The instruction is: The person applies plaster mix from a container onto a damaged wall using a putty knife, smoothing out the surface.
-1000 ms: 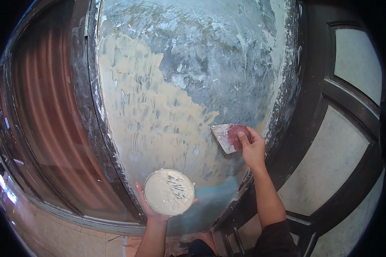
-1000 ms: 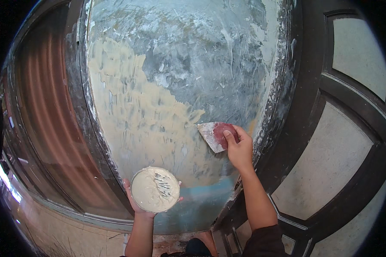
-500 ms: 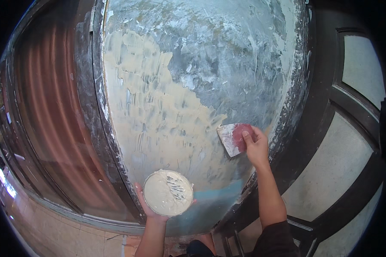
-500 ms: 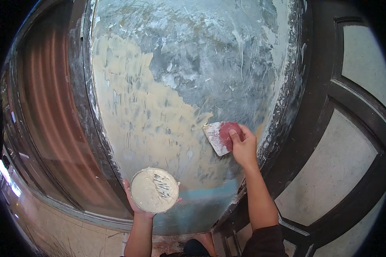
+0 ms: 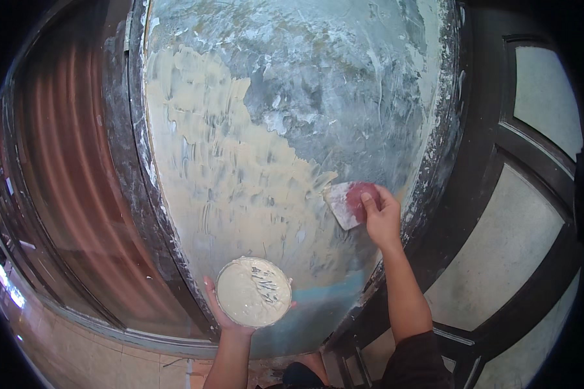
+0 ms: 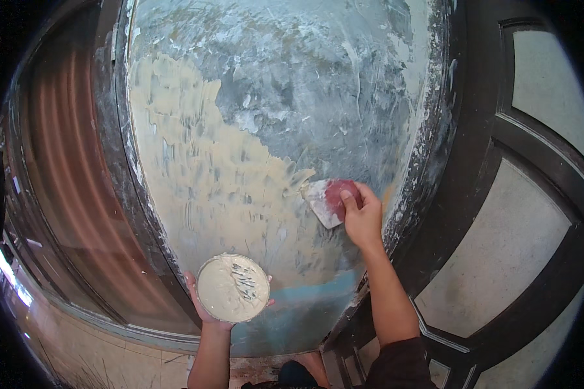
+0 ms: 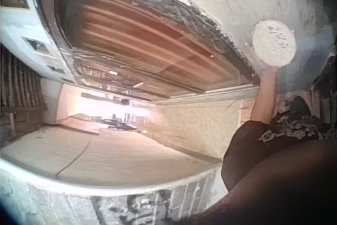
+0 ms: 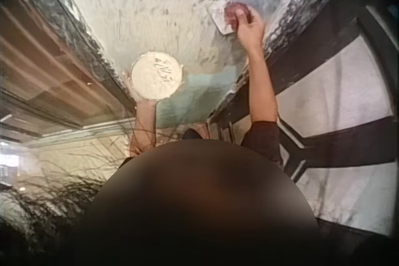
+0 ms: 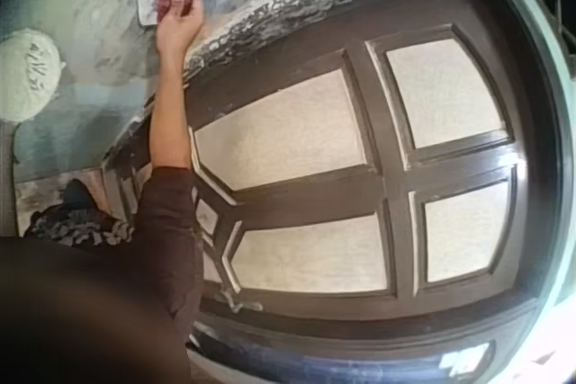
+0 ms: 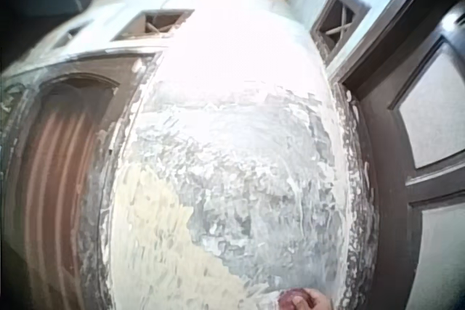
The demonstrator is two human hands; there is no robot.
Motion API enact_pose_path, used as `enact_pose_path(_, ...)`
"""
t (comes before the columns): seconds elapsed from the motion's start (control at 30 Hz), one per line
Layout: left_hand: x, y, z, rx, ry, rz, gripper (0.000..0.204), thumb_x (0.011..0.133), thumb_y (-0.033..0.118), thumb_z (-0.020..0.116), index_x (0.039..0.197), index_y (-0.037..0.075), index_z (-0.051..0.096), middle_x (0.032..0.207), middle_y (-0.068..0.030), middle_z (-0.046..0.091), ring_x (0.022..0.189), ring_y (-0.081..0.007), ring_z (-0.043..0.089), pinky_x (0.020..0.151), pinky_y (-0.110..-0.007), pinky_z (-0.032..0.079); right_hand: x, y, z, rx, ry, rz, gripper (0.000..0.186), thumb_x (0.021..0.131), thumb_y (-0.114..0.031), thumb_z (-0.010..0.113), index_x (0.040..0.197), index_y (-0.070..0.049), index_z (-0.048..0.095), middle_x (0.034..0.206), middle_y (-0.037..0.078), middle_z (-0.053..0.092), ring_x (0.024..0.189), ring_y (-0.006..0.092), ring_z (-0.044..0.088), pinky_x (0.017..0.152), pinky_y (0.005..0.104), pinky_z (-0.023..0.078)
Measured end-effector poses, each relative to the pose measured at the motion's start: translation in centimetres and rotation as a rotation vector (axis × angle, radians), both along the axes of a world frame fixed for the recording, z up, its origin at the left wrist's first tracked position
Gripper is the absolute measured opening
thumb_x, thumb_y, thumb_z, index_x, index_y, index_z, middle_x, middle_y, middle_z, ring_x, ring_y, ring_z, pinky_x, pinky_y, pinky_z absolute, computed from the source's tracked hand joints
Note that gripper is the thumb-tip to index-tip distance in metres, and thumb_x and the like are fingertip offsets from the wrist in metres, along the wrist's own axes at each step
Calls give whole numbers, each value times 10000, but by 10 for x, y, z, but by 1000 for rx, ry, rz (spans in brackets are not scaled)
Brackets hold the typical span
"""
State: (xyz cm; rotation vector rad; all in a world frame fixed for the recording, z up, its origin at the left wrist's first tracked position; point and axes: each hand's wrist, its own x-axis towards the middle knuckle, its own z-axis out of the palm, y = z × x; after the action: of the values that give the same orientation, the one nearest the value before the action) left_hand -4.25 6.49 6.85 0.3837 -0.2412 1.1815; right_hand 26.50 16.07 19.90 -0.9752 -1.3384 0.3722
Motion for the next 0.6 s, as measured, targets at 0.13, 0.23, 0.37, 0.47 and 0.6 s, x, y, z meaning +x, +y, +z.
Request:
enact_pose_path(0.13,2,-1,3,-11,23,-9,1070,810,955,384,1593,226,381,1597,-254,375,1392,-638,363,1021,-878,304,10,1,11,102,132,6,233,1024,-96,670,1203,53,665,1050,61,737,937,116,666,855,277,529)
enact_pose_path(0.23,1,-1,3,8,70,18,1061,810,954,384,1591,237,384,1599,-251,373,1391,-638,364,1020,-880,301,11,2,-6,73,115,80,231,1024,-97,669,1205,47,669,1049,61,737,939,115,667,857,279,530)
enact_pose_path(0.37,1,0,3,-16,13,3,1059,809,957,380,1591,243,385,1592,-246,385,1386,-640,369,1018,-881,303,5,11,-4,46,5,24,239,1017,-97,678,1212,42,673,1044,65,738,936,123,667,855,287,531)
enact_pose_path(0.47,2,-1,4,35,56,18,1059,809,958,374,1592,245,385,1584,-244,399,1381,-642,373,1019,-879,305,9,11,13,75,36,-32,243,1021,-87,665,1219,54,662,1052,68,736,938,120,664,851,282,530)
enact_pose_path(0.6,0,-2,3,23,93,46,1069,807,961,372,1594,238,383,1582,-241,403,1381,-643,372,1021,-877,306,15,11,7,74,78,44,254,1025,-78,656,1239,59,648,1055,70,734,943,121,665,861,277,529)
